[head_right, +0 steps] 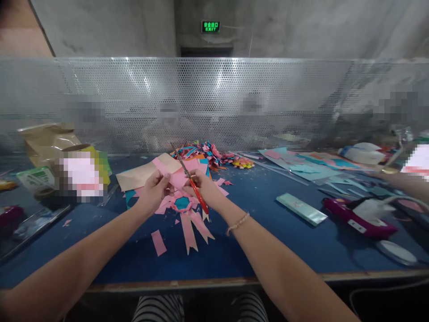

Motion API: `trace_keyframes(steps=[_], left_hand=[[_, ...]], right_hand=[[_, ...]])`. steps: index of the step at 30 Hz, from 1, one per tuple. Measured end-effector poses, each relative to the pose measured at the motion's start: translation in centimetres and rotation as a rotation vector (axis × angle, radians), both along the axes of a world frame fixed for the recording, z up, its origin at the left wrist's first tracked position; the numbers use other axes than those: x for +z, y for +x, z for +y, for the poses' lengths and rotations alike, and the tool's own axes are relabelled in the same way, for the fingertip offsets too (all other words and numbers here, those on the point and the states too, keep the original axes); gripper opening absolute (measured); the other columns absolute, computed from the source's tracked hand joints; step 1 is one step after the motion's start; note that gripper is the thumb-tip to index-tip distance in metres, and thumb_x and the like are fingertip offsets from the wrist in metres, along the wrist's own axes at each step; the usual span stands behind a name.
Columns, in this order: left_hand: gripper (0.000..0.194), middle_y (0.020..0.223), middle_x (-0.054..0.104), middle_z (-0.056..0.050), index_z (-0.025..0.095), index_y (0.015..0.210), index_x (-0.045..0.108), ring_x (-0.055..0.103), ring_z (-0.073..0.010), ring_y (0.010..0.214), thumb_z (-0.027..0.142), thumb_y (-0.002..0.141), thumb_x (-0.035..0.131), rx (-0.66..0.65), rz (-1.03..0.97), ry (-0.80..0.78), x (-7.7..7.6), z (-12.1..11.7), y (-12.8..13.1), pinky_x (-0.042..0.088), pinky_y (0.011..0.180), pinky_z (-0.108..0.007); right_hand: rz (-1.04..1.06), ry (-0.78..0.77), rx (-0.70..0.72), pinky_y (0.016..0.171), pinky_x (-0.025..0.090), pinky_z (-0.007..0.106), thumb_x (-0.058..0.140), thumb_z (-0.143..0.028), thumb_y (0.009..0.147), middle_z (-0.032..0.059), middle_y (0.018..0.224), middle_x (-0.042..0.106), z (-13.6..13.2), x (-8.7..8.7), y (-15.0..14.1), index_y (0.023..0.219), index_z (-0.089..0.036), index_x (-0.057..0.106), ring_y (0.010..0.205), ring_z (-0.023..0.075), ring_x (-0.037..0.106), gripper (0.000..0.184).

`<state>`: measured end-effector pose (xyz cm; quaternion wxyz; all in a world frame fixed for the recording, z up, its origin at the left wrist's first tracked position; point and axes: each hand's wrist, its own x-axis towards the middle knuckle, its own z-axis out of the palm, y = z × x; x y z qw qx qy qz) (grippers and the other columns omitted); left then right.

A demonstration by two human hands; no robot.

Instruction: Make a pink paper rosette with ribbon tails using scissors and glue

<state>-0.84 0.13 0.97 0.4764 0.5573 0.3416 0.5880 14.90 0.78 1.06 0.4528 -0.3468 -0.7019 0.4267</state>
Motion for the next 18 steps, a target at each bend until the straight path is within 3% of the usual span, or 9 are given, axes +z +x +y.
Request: trace_keyframes(steps=[6,9,12,18], left_hand=[[0.029,0.051,0.052,0.004,0.015,0.068,0.046,0.051,-0.0074,0.046,0.039,0.065,0.062,-0.071,-0.066,-0.055,0.6,-0.4,0.0,0.043,0.046,-0.020],[0.029,0.052,0.055,0.002,0.014,0.064,0.049,0.053,-0.0080,0.048,0.035,0.059,0.068,-0.134,0.025,-0.069,0.0,-0.2,-0.1,0.044,0.048,-0.021],[0.028,0.053,0.058,0.000,0.013,0.061,0.051,0.054,-0.0092,0.048,0.035,0.060,0.067,-0.117,0.139,-0.056,-0.6,0.1,-0.1,0.045,0.048,-0.022],[0.023,0.050,0.058,-0.001,0.012,0.062,0.058,0.055,-0.0109,0.048,0.035,0.064,0.063,-0.111,0.292,-0.020,-0.5,0.4,-0.4,0.046,0.051,-0.024]], right_hand=[[0.030,0.050,-0.022,0.054,0.037,0.021,0.059,-0.026,0.058,-0.0057,0.065,0.044,-0.4,-0.1,-0.5,0.083,-0.019,0.038,0.056,0.0066,0.044,0.033],[0.052,0.076,-0.062,0.054,0.037,0.021,0.059,-0.024,0.057,-0.0053,0.067,0.044,-0.3,0.0,-0.3,0.087,-0.019,0.037,0.057,0.0070,0.044,0.037],[0.035,0.080,-0.083,0.053,0.036,0.021,0.059,-0.024,0.057,-0.0055,0.065,0.043,-0.3,0.2,-0.1,0.086,-0.019,0.037,0.056,0.0073,0.044,0.036],[0.008,0.094,-0.013,0.053,0.036,0.021,0.057,-0.024,0.060,-0.0055,0.065,0.043,-0.5,0.4,-0.1,0.085,-0.019,0.037,0.055,0.0068,0.043,0.033]])
